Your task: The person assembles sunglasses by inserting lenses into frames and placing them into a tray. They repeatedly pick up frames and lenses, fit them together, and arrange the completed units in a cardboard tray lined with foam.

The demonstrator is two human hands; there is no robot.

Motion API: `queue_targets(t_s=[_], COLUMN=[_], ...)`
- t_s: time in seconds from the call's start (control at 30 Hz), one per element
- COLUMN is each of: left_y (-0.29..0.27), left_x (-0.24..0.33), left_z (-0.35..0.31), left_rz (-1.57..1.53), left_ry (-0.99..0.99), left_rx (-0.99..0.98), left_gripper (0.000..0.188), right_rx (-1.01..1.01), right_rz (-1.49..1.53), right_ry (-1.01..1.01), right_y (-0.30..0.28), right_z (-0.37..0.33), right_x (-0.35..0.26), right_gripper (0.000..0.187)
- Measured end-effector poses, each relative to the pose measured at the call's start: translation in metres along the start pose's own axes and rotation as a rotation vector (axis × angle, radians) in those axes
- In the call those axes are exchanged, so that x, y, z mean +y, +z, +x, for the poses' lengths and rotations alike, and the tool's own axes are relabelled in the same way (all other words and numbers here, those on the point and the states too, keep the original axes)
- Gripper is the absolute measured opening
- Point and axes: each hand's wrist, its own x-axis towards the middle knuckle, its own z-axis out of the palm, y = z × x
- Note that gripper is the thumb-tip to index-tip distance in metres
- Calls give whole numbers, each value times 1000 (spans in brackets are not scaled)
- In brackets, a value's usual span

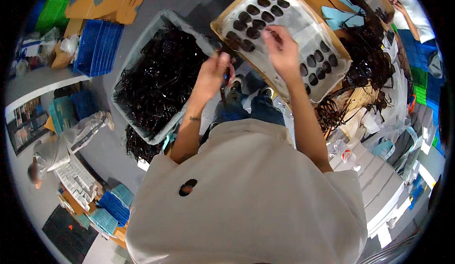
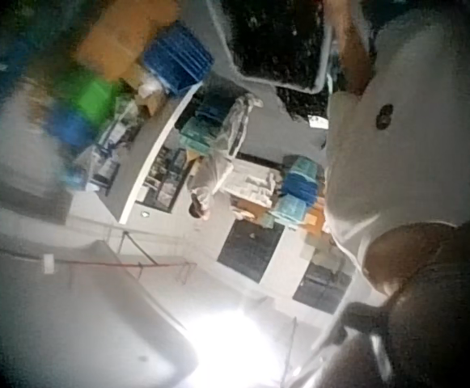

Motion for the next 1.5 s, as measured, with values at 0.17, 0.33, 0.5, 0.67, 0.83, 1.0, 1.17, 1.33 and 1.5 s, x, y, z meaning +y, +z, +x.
queue_targets(t_s=[0.17,0.33,0.5,0.67,0.83,1.0,1.17,1.33,1.5], left_y=[52,73,156,167,164,113,45,34,51], left_x=[50,47,-43,-47,-33,-26,-25,-27,-34], left_z=[-10,2,-25,-27,-8,18,32,32,27], left_rz=[877,-76,46,387,-406,-850,-815,-719,-813], left_ry=[479,261,361,754,303,198,148,54,-22], left_rx=[-327,-498,-292,-122,-38,94,-99,-84,-137], left_gripper=[28,48,29,17,25,25,23,22,19], right_rx=[-522,-439,-45,122,41,194,93,-49,2], right_rz=[-372,424,333,697,889,802,-300,-213,-562], right_ry=[-356,314,335,286,346,235,310,215,201], right_y=[-72,-105,-75,-54,-72,-98,-126,-92,-66], right_z=[-61,-110,-144,-151,-115,-96,-82,-87,-94], right_x=[-10,2,50,93,43,66,92,121,129], right_gripper=[24,18,23,16,29,28,25,13,19])
